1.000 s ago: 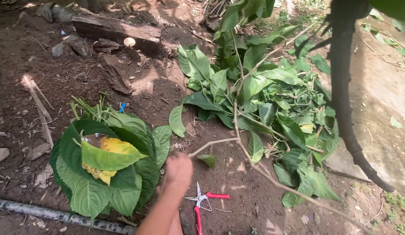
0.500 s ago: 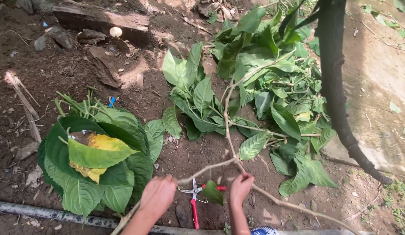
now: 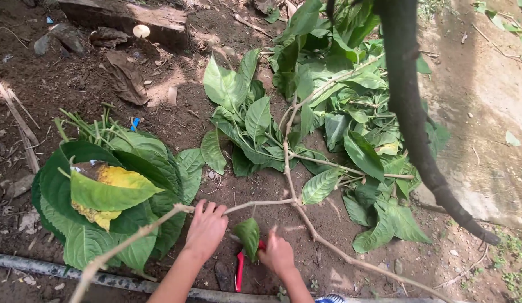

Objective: The recorder is stripping leaves from stems using pruning shears in an outdoor garden environment.

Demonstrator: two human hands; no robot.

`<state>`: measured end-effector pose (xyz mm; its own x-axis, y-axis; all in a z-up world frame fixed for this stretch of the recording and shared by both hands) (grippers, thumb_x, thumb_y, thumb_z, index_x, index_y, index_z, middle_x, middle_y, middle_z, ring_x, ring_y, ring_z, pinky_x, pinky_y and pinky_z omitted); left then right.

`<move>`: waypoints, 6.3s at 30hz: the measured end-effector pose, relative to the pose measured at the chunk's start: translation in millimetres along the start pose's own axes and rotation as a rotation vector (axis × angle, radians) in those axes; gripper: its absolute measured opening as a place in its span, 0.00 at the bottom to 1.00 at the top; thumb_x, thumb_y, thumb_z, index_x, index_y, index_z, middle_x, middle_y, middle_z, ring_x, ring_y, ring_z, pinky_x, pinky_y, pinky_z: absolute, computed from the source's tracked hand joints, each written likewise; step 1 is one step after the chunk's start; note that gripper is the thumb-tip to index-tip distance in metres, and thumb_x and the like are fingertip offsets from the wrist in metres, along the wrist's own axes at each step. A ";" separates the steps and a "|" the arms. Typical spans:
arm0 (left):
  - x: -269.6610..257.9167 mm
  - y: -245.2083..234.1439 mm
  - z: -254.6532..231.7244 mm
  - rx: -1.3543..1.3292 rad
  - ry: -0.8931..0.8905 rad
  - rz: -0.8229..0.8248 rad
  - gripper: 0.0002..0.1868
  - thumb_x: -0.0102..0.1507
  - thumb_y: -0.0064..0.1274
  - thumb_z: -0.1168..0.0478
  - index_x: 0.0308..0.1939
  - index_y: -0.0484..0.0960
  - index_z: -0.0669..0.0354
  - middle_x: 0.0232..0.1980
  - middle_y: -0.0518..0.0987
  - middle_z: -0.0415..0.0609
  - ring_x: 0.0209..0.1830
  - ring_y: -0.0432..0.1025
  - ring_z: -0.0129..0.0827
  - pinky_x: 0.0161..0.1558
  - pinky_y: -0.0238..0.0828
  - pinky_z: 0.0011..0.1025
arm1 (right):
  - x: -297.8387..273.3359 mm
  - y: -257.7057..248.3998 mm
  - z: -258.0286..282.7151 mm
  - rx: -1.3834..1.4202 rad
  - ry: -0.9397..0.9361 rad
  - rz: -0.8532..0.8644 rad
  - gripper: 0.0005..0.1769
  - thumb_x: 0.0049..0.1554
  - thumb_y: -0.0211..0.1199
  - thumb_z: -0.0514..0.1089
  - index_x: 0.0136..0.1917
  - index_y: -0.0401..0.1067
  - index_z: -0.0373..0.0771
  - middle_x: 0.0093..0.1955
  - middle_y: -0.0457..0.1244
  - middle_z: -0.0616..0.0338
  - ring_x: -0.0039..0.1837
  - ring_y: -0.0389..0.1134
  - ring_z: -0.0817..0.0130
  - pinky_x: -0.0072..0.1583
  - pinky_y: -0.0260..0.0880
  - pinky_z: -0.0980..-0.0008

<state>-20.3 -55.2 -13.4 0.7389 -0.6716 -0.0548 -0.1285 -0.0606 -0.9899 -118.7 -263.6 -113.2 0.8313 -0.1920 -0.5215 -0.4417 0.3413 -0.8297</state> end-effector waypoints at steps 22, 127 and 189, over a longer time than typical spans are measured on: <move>43.5 -31.2 -44.2 -0.517 -0.198 -0.021 0.13 0.65 0.52 0.57 0.46 0.82 0.64 0.50 0.78 0.55 0.49 0.77 0.49 0.64 0.66 0.47 | -52.8 -52.2 -1.3 1.285 0.016 -0.113 0.17 0.64 0.56 0.49 0.59 0.74 0.36 0.59 0.71 0.50 0.55 0.69 0.69 0.59 0.68 0.69; -42.5 -75.0 70.4 0.157 -0.576 -0.049 0.06 0.59 0.53 0.62 0.39 0.82 0.53 0.41 0.76 0.45 0.33 0.79 0.36 0.32 0.78 0.33 | -19.2 6.5 174.3 1.441 0.132 0.346 0.09 0.57 0.60 0.36 0.50 0.74 0.30 0.45 0.72 0.51 0.50 0.76 0.65 0.57 0.76 0.66; 85.8 -44.5 -147.5 -0.470 -0.056 -0.352 0.21 0.60 0.42 0.70 0.57 0.76 0.72 0.68 0.69 0.75 0.73 0.58 0.69 0.68 0.53 0.61 | -36.0 67.8 -40.7 1.700 0.416 -0.083 0.21 0.60 0.55 0.53 0.56 0.76 0.36 0.45 0.72 0.53 0.43 0.72 0.68 0.45 0.73 0.64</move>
<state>-48.7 -219.1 45.3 0.8224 -0.5126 0.2469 -0.1390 -0.6019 -0.7864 -192.3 -271.0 -158.8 0.5772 -0.3669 -0.7296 0.6327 0.7657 0.1154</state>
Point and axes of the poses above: each hand's wrist, its own x-axis towards the middle knuckle, its own y-axis out of the palm, z = x × y, the point moved 3 cm from there along x, towards the middle knuckle
